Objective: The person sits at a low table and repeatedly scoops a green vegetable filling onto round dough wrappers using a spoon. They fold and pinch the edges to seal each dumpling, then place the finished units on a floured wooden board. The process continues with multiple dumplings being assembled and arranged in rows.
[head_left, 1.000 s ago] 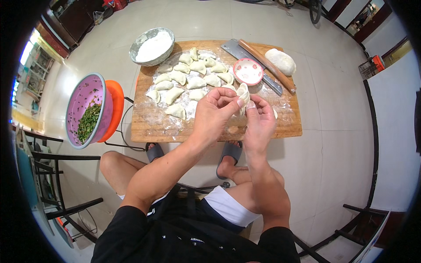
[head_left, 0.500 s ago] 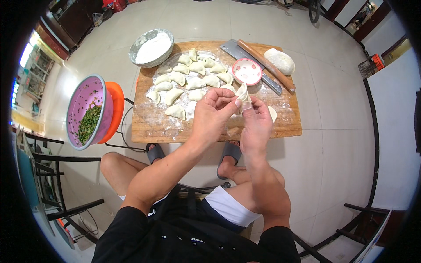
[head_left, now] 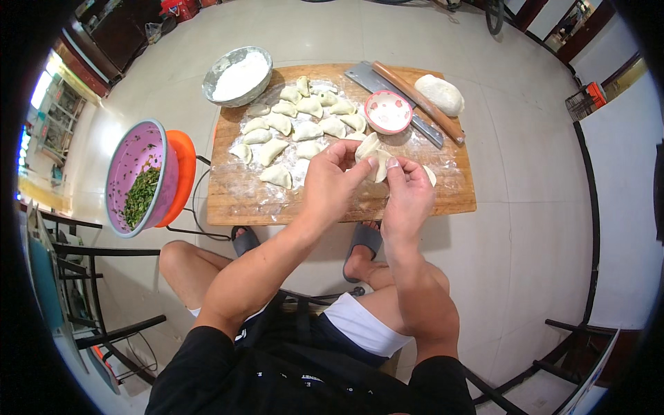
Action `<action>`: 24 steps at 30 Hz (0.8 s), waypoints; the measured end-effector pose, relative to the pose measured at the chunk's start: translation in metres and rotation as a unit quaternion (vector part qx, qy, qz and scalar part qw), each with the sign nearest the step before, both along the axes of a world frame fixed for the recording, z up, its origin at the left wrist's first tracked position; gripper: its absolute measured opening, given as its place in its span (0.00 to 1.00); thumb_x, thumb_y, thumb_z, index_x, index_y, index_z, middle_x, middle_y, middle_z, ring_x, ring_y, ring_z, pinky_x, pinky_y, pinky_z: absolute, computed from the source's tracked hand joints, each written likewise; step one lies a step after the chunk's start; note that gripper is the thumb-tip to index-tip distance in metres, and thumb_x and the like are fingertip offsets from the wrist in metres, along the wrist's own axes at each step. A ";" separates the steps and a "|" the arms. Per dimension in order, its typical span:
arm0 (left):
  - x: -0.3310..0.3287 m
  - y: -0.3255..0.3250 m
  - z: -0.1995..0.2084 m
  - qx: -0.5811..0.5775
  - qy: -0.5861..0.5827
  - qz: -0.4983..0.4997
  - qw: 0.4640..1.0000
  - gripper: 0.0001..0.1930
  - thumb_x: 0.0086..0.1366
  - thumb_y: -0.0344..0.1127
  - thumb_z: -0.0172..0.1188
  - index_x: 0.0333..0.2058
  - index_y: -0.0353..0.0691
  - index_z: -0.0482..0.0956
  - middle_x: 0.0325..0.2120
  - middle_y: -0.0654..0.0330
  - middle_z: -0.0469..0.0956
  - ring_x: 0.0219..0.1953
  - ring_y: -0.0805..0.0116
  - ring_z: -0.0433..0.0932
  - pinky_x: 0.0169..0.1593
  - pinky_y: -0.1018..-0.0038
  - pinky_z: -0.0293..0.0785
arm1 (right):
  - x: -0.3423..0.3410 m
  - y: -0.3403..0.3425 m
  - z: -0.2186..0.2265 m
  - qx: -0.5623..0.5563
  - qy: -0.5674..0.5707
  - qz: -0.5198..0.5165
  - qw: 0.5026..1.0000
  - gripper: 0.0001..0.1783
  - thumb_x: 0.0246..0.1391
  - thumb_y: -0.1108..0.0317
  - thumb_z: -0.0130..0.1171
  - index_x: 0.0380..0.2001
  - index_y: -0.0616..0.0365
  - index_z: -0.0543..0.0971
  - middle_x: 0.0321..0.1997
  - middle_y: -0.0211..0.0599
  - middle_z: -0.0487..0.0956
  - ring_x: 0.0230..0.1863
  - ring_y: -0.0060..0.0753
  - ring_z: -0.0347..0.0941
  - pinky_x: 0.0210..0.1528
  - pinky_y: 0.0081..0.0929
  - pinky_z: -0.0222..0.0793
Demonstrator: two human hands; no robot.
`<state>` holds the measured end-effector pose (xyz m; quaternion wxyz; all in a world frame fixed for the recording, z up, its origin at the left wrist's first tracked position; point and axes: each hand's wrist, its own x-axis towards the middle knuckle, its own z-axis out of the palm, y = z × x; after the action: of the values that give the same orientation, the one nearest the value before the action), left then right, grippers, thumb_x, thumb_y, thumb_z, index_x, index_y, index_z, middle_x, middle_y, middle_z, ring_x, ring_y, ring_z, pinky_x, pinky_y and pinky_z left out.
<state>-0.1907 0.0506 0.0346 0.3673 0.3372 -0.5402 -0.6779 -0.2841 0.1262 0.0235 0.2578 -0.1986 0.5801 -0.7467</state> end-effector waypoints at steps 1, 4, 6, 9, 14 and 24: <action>0.000 0.000 0.001 0.015 0.007 0.005 1.000 0.13 0.64 0.29 0.65 0.45 0.29 0.79 0.33 0.61 0.82 0.33 0.79 0.78 0.37 0.81 0.76 | 0.001 -0.002 0.001 -0.012 -0.004 -0.005 1.000 0.10 0.63 0.71 0.60 0.41 0.68 0.78 0.35 0.31 0.80 0.34 0.17 0.73 0.39 0.16 0.71; 0.000 0.003 0.007 0.059 0.035 0.020 0.997 0.12 0.64 0.29 0.65 0.44 0.30 0.80 0.32 0.62 0.82 0.32 0.80 0.78 0.36 0.81 0.76 | 0.009 -0.008 0.003 -0.038 -0.002 0.002 0.999 0.10 0.63 0.71 0.61 0.42 0.69 0.78 0.35 0.32 0.81 0.36 0.19 0.74 0.41 0.18 0.72; -0.001 0.005 0.009 0.088 0.063 0.030 0.994 0.11 0.64 0.29 0.65 0.43 0.30 0.80 0.31 0.62 0.82 0.32 0.81 0.78 0.36 0.81 0.77 | 0.012 -0.008 -0.002 -0.040 0.015 0.034 0.999 0.10 0.63 0.72 0.60 0.43 0.69 0.78 0.37 0.34 0.81 0.38 0.20 0.75 0.42 0.18 0.72; 0.005 0.002 0.007 0.057 0.010 0.016 0.998 0.11 0.65 0.29 0.65 0.43 0.31 0.80 0.32 0.62 0.83 0.33 0.81 0.79 0.36 0.81 0.77 | 0.003 -0.003 -0.009 0.003 0.005 0.034 0.999 0.12 0.63 0.72 0.61 0.45 0.69 0.77 0.42 0.37 0.81 0.42 0.20 0.75 0.44 0.18 0.72; 0.009 0.003 0.018 0.067 0.019 -0.017 0.997 0.12 0.65 0.32 0.66 0.45 0.35 0.79 0.34 0.64 0.81 0.34 0.80 0.79 0.37 0.81 0.77 | -0.002 -0.005 -0.008 -0.080 -0.125 0.041 0.988 0.14 0.63 0.71 0.61 0.47 0.70 0.77 0.40 0.36 0.82 0.38 0.19 0.76 0.41 0.18 0.73; 0.026 -0.005 0.016 0.169 0.099 -0.059 0.979 0.13 0.67 0.32 0.62 0.48 0.35 0.76 0.41 0.61 0.81 0.41 0.73 0.81 0.46 0.74 0.80 | -0.018 -0.004 -0.018 -0.082 -0.241 0.069 0.965 0.09 0.65 0.68 0.59 0.41 0.62 0.75 0.39 0.36 0.82 0.35 0.22 0.78 0.34 0.21 0.75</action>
<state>-0.1651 0.0459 0.0504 0.3160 0.2929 -0.3979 -0.8099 -0.3020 0.1225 0.0058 0.4236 -0.0725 0.4227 -0.7979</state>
